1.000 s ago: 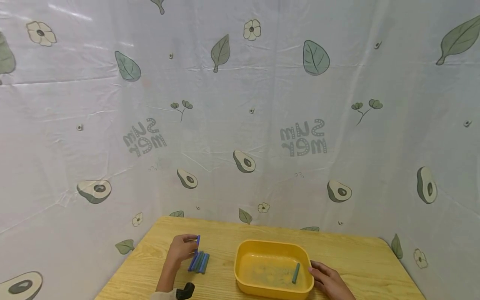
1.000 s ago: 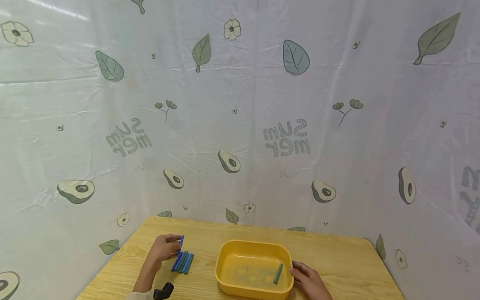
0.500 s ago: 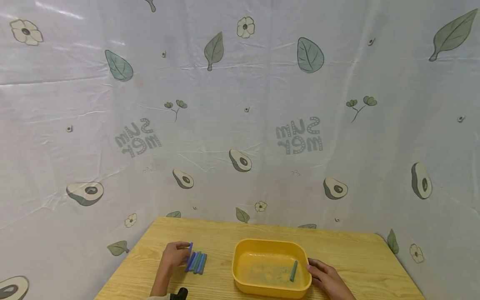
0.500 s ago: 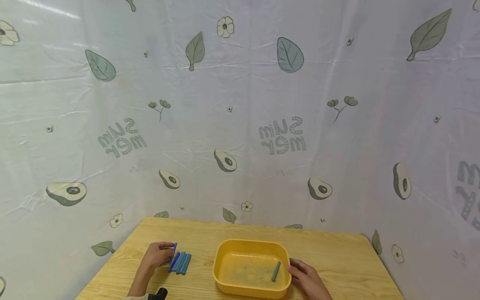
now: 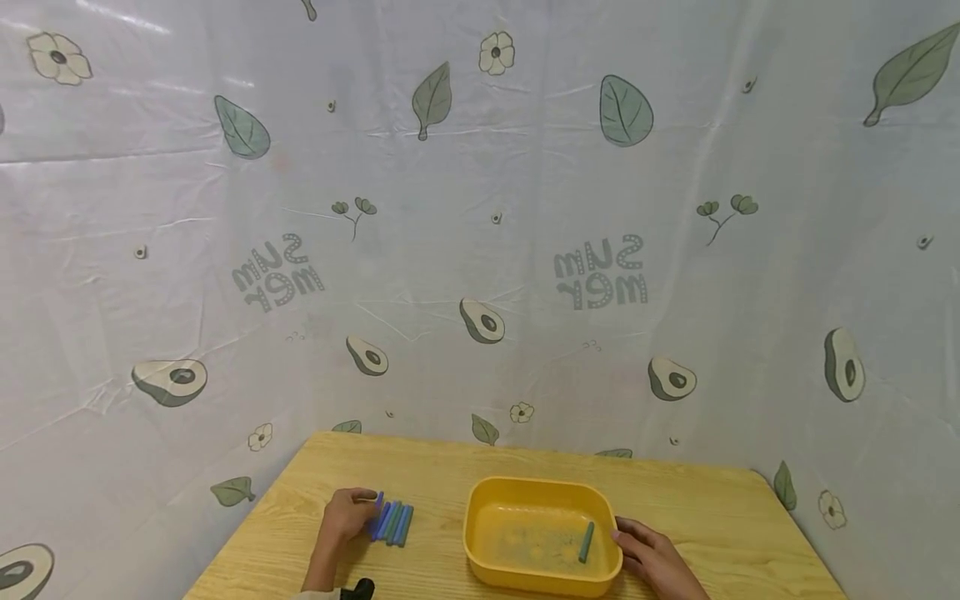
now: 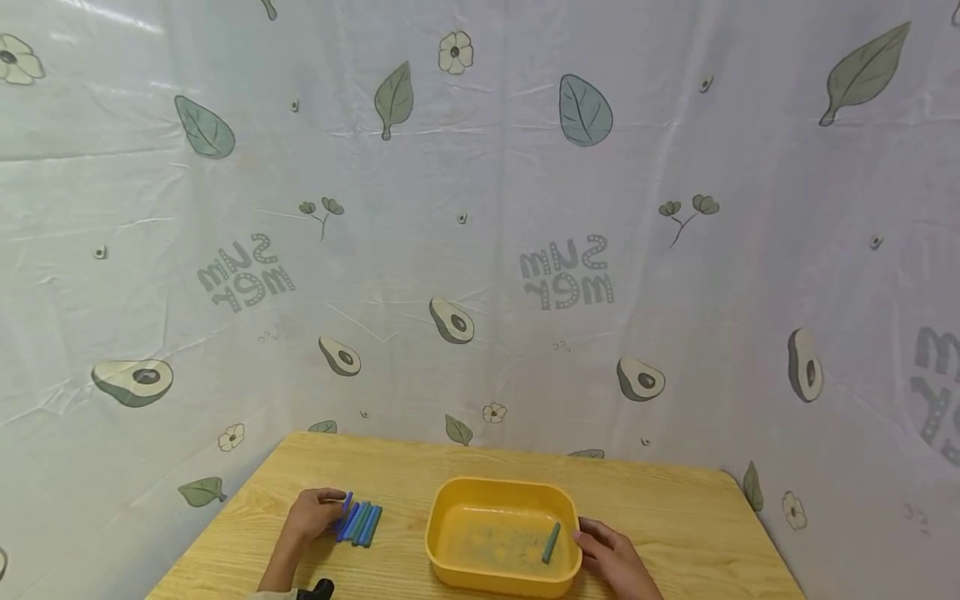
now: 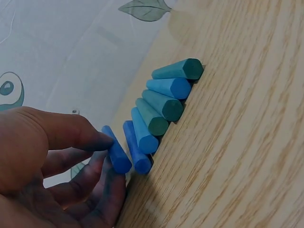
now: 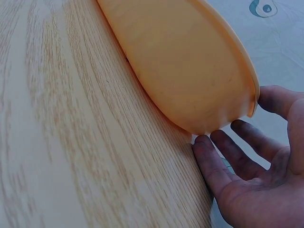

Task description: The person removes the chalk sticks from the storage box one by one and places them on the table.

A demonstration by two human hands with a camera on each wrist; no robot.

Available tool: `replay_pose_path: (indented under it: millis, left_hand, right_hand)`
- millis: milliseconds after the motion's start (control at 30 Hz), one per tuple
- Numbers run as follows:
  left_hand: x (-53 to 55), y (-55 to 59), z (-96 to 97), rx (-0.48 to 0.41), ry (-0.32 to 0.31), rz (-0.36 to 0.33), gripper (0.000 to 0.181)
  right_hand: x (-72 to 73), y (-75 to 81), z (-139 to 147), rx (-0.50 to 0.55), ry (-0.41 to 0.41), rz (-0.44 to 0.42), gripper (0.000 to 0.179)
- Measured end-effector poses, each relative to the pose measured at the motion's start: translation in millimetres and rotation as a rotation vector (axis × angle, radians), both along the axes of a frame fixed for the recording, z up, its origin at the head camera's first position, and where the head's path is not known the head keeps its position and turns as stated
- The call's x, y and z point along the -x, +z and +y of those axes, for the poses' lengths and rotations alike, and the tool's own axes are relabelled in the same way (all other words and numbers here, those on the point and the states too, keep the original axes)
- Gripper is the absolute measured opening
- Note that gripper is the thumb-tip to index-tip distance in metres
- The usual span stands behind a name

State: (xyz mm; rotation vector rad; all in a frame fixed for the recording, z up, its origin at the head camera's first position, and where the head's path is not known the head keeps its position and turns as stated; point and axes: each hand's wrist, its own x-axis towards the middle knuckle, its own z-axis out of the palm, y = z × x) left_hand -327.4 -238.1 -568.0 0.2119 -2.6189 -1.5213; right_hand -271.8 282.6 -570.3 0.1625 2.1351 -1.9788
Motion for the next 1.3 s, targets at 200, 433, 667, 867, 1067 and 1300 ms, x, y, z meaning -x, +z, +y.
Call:
replay_pose_path:
  millis: [200, 433, 667, 867, 1067, 1300]
  left_hand:
    - [-0.4, -0.1, 3.2, 0.144, -0.014, 0.032, 0.031]
    - [-3.5, 2.6, 6.1, 0.216, -0.018, 0.049, 0.031]
    - [-9.6, 5.5, 6.9, 0.192, -0.037, 0.052, 0.034]
    - [-13.1, 7.9, 5.6, 0.164, -0.034, 0.061, 0.036]
    - [-15.2, 9.3, 6.1, 0.097, 0.0, 0.051, 0.041]
    - [-17.6, 17.9, 13.0, 0.11, 0.026, 0.082, 0.043]
  right_hand:
    - [0.4, -1.1, -1.1, -0.001, -0.033, -0.014, 0.078]
    - [-0.1, -0.5, 0.3, 0.001, 0.005, 0.007, 0.079]
    - [-0.7, -1.1, 2.5, 0.0, 0.027, 0.02, 0.078]
    - [-0.5, -2.5, 1.2, -0.006, 0.006, 0.015, 0.077]
    - [0.4, -2.8, 0.1, -0.005, -0.005, 0.011, 0.078]
    - [3.0, -3.4, 0.7, -0.008, -0.016, 0.006, 0.078]
